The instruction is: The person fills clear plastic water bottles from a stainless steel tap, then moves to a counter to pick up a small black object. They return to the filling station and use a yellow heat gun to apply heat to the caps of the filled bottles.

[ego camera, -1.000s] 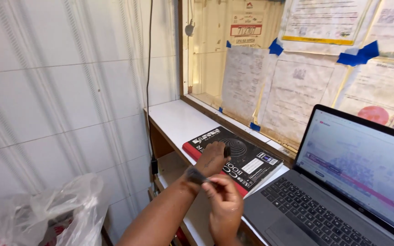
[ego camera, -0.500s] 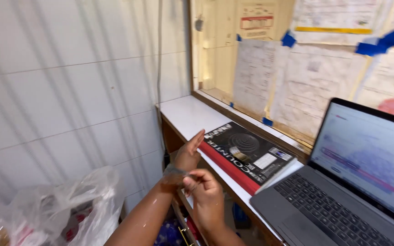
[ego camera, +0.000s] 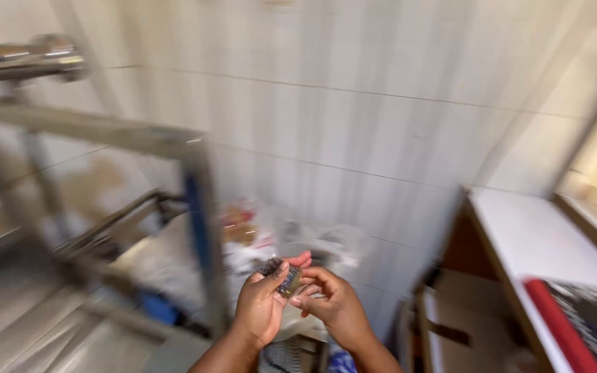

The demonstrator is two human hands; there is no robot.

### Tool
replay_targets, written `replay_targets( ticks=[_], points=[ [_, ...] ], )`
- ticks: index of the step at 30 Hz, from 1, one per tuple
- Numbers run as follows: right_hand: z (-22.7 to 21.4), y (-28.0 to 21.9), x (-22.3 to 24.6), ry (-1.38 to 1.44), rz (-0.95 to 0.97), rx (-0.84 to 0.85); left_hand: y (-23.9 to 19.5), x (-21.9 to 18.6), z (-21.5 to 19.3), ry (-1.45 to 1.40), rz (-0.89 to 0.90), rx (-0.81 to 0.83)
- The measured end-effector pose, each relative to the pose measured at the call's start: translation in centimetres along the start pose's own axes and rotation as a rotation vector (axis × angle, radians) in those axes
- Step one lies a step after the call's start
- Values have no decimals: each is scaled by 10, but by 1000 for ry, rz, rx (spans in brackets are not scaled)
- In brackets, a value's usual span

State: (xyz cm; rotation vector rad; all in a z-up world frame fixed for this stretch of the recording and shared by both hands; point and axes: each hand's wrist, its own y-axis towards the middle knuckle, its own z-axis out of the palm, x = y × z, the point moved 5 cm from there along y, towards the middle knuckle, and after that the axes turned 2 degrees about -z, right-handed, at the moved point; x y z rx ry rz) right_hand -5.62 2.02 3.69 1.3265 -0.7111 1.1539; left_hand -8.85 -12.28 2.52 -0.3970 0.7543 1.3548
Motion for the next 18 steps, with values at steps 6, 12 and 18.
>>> replay_targets(
  ticks=[6,12,18],
  points=[
    [115,46,-57,-396,47,291,-100,-83,-120,240,52,-529],
    [274,10,-140,141,258,773,-225,-141,-173,285,167,-916],
    [378,-23,-135,117,241,912,-313,-194,-196,308,338,-1057]
  ],
)
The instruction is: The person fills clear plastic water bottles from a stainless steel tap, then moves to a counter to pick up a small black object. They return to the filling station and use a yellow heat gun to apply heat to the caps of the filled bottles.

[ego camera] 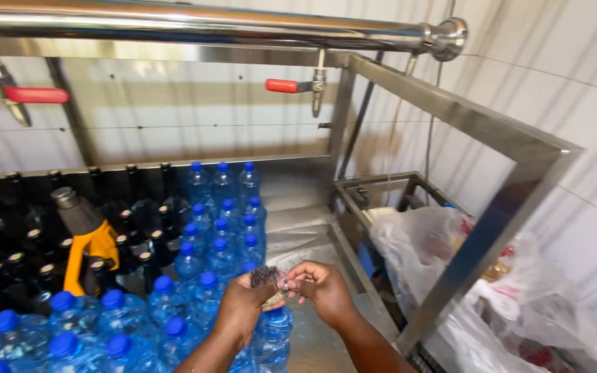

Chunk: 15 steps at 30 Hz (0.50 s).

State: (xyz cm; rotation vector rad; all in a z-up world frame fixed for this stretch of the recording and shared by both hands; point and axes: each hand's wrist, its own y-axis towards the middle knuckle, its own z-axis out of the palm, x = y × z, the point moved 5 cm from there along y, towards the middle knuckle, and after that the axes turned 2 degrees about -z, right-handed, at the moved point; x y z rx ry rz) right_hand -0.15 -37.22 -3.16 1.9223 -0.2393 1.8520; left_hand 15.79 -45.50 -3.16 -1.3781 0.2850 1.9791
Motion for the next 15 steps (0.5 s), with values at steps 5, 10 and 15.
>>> replay_targets(
  ticks=[5,10,15],
  points=[
    [57,11,35,-174,-82,52,-28,-58,-35,133,15,-223],
    [73,36,55,-194,-50,17,-7,-67,-61,100,36,-237],
    [76,73,55,-275,-72,157,3,-83,-54,127,19,-295]
  ],
)
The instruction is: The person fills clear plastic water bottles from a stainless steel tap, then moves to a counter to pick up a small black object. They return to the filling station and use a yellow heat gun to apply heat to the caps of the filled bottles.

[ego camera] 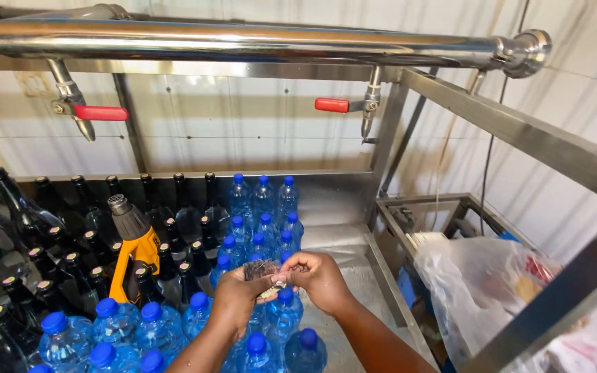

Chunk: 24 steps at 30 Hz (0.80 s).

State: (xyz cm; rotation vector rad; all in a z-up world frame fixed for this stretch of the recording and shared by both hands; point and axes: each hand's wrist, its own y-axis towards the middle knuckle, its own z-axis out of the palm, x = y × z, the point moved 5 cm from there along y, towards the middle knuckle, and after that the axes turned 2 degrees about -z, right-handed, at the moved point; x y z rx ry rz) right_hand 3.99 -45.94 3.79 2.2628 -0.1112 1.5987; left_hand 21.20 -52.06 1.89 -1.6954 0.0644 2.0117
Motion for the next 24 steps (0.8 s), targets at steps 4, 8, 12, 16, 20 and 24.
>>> replay_targets(
  ticks=[4,8,12,16,20,24],
  points=[
    [-11,35,-23,55,-76,54,33,4,10,-96,36,-30],
    [-20,73,-40,251,-77,130,54,-3,20,-80,62,-181],
    [-9,123,-63,423,41,400,87,-7,17,-7,86,-330],
    [-1,176,-78,510,93,701,138,13,-2,-35,96,-501],
    [13,285,-104,351,85,528,147,26,1,-301,82,-538],
    [79,437,-197,84,12,349,140,30,15,-354,44,-567]
  ],
)
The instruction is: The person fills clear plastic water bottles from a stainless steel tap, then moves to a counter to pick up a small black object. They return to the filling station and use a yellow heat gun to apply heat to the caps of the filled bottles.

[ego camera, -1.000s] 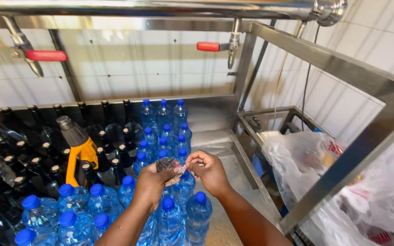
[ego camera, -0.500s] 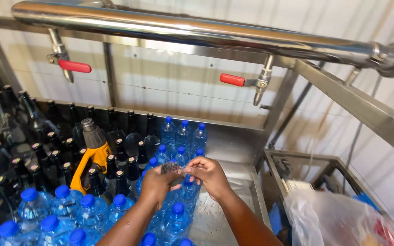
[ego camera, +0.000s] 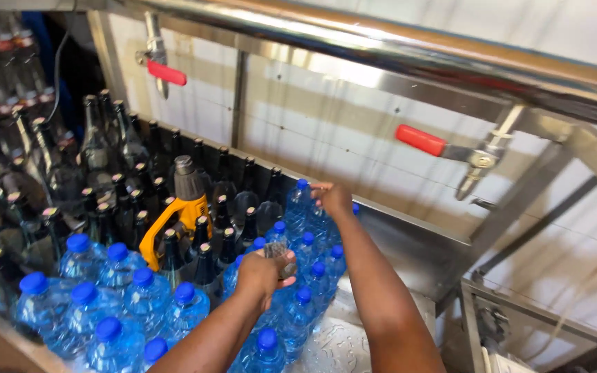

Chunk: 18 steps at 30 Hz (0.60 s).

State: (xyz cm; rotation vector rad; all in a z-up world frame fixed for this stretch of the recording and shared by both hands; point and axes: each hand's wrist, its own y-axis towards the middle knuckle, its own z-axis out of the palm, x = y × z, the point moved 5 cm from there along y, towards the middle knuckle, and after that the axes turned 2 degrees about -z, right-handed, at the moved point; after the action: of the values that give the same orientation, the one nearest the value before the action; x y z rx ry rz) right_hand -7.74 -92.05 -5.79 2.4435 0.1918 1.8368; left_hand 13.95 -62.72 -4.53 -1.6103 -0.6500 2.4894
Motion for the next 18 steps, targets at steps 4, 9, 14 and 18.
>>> replay_targets(
  ticks=[4,9,14,18],
  points=[
    [6,79,-35,-710,-32,-232,-17,-6,-6,-86,6,15],
    [16,99,-24,-831,-53,-260,-6,3,-13,-152,-12,13],
    [29,41,43,-920,-614,-464,-8,1,-13,-188,11,45],
    [54,16,25,-1150,-859,-293,-12,-5,-16,-178,28,32]
  ],
)
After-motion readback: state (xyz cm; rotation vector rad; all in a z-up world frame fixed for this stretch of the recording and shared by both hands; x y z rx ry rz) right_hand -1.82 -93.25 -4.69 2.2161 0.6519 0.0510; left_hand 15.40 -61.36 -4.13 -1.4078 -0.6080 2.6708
